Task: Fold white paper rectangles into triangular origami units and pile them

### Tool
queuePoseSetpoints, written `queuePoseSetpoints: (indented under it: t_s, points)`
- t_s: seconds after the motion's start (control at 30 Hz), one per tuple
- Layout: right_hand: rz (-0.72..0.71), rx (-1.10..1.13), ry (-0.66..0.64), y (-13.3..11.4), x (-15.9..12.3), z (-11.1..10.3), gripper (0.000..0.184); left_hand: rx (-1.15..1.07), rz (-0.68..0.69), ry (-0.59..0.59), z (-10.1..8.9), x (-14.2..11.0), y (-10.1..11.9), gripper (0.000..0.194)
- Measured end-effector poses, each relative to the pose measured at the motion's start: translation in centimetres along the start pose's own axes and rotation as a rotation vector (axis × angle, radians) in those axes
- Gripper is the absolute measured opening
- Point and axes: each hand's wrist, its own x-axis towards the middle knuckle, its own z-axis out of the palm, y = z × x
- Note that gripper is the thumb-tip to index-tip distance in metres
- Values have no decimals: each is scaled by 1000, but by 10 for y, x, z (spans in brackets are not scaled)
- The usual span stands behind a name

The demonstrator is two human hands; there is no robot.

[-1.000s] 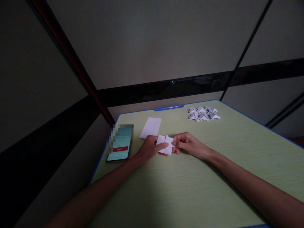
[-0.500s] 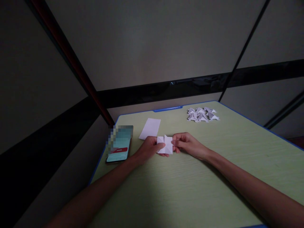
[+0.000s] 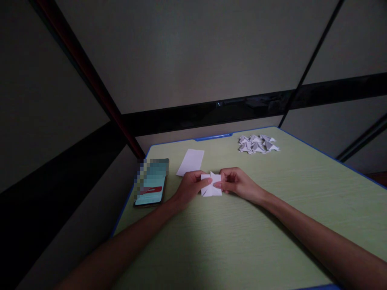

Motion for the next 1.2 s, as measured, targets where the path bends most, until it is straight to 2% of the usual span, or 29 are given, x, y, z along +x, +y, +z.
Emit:
queuePoseSetpoints:
  t_s: [0.17, 0.3, 0.37, 0.47, 0.57, 0.67, 0.8, 0.93, 1.07, 1.2]
  points:
    - [-74, 88, 98, -2, 2, 2, 29, 18, 8, 23, 2, -2, 5, 13]
    - [-65, 55, 95, 1, 2, 4, 28, 50, -87, -120, 4, -4, 5, 7]
    - [-55, 34, 75, 2, 2, 6, 27, 51, -126, -154, 5, -4, 4, 4]
    - [-102, 80, 84, 2, 1, 7, 25, 28, -111, -75, 6, -4, 4, 5]
    - [-184, 159, 157, 1, 1, 6, 41, -72, -93, 18, 5, -2, 5, 9]
    - [-220, 195, 230, 1, 2, 5, 40, -142, -99, 37, 4, -3, 5, 11]
    - [-202, 218, 163, 0, 1, 9, 35, -78, -51, 17, 5, -4, 7, 11]
    - [-200, 242, 89, 1, 1, 9, 30, 16, 13, 30, 4, -3, 3, 20]
    - [-263, 232, 61, 0, 0, 3, 20, -80, 18, 8, 0, 0, -5, 21]
    - [-321, 119, 57, -1, -1, -3, 15, -109, 5, -9, -2, 0, -8, 22]
